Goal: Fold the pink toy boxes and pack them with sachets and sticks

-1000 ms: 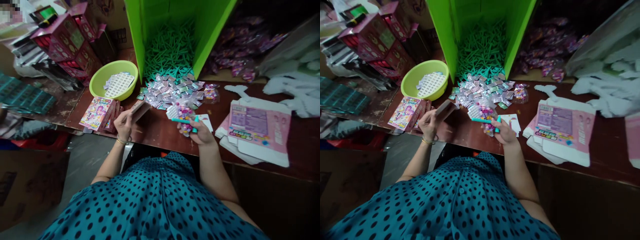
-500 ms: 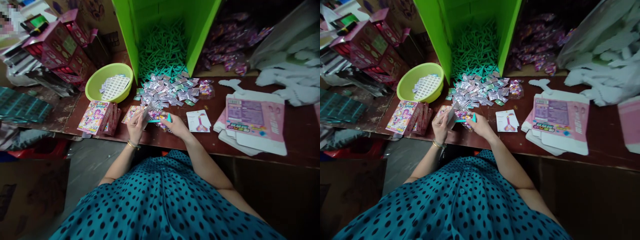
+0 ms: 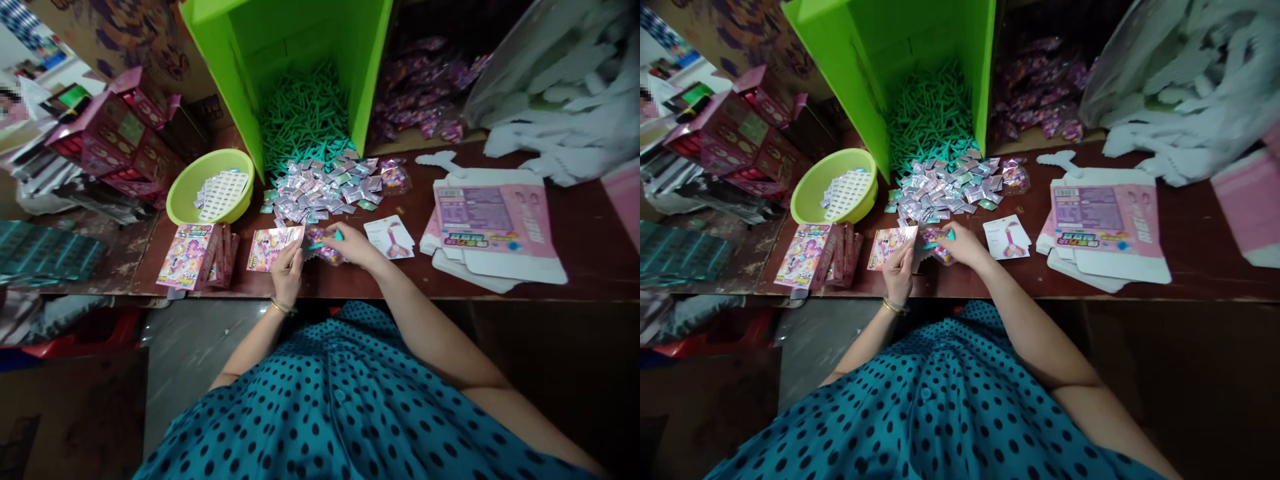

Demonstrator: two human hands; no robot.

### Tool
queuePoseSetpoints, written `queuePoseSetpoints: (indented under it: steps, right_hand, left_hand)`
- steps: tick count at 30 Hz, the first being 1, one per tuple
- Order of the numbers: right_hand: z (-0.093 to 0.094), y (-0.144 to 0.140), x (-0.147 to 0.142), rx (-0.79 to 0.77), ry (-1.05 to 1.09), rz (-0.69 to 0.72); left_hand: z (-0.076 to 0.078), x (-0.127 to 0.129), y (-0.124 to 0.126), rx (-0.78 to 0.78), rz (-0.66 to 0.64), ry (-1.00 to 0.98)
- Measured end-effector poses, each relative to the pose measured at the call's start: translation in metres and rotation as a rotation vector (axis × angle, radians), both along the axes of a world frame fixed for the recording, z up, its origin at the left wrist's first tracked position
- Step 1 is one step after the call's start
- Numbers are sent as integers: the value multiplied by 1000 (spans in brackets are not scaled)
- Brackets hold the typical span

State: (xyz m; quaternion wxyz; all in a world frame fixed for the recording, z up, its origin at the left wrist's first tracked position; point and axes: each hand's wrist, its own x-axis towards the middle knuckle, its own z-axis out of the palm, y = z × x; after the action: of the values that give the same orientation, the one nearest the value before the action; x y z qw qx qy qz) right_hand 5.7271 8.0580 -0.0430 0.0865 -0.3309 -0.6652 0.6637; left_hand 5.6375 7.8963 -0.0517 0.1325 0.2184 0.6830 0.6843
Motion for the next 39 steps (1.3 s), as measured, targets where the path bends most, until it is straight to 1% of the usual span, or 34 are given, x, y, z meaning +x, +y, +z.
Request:
queuePoseSetpoints:
  steps: [1,2,3,4,5,6,7,9,10,11,13,14,15,16,18,19,20,22,24,25,27,29,31,33,35,36,37,39]
  right_hand:
    - [4,-3,-3,113,-42,36]
    - [8,-6,-7,180,-71,103]
    - [12,-9,-11,192,-82,188]
    - [16,-11,-16,167,-80,268]
    - [19,-11,-21,141,-75,317]
    - [21,-9,-27,146,-71,316]
    - [23,-7,-33,191,-67,276]
    - [25,-4,-46,340,-54,194]
    - [25,-5,-53,387,-38,183]
    - [24,-8,-58,386,-15,204]
    - [25,-18,-65,310,25,287]
    - [27,-25,-66,312,39,293]
    - [32,-32,-66,372,49,253]
    - [38,-38,-63,489,57,183]
    - [56,-49,-53,785,111,20]
    - [65,-53,-47,906,176,-18]
    - [74,-56,-41,1001,264,6]
    - [85,-57,-33,1134,432,165]
    - [88,-51,-30,1208,473,309]
    - [86,-45,-31,1224,449,337]
    - [80,-32,-35,1232,400,307]
    - [73,-24,-36,1250,425,294]
    - [68,-24,-37,1282,451,353]
    - [66,-31,-39,1316,372,424]
    - [65,-39,-45,1337,236,442]
    - [64,-42,-49,1333,188,435]
    - [63,-43,-53,1321,169,426]
    - [57,-40,-60,1275,208,391]
  left_hand:
    - [0,-2,1,-4,0,-10]
    - [1,-4,1,-4,6,1]
    - [3,-6,2,-1,15,27]
    - [4,-8,2,2,24,59]
    - [6,-9,3,4,31,90]
    - [8,-11,3,2,33,113]
    - [9,-12,3,-2,28,131]
    - [11,-15,2,-10,25,157]
    - [12,-16,2,-12,36,172]
    - [12,-19,2,-11,55,187]
    - [14,-25,2,2,98,200]
    - [16,-29,2,13,107,190]
    - [20,-32,1,30,107,170]
    - [25,-35,0,56,103,140]
    - [40,-40,-3,122,102,59]
    - [49,-42,-5,154,108,15]
    - [59,-44,-8,175,114,-26]
    - [76,-51,-11,172,100,-84]
    - [86,-61,-11,149,51,-119]
    - [89,-67,-10,146,22,-149]
    - [89,-81,-5,168,-46,-254]
    - [86,-95,-1,189,-123,-353]
    - [83,-106,2,158,-206,-378]
    - [81,-113,3,95,-256,-356]
    - [80,-117,2,65,-266,-331]
    - [79,-117,0,80,-254,-310]
    - [77,-115,-2,116,-232,-282]
    - [69,-107,-9,207,-171,-218]
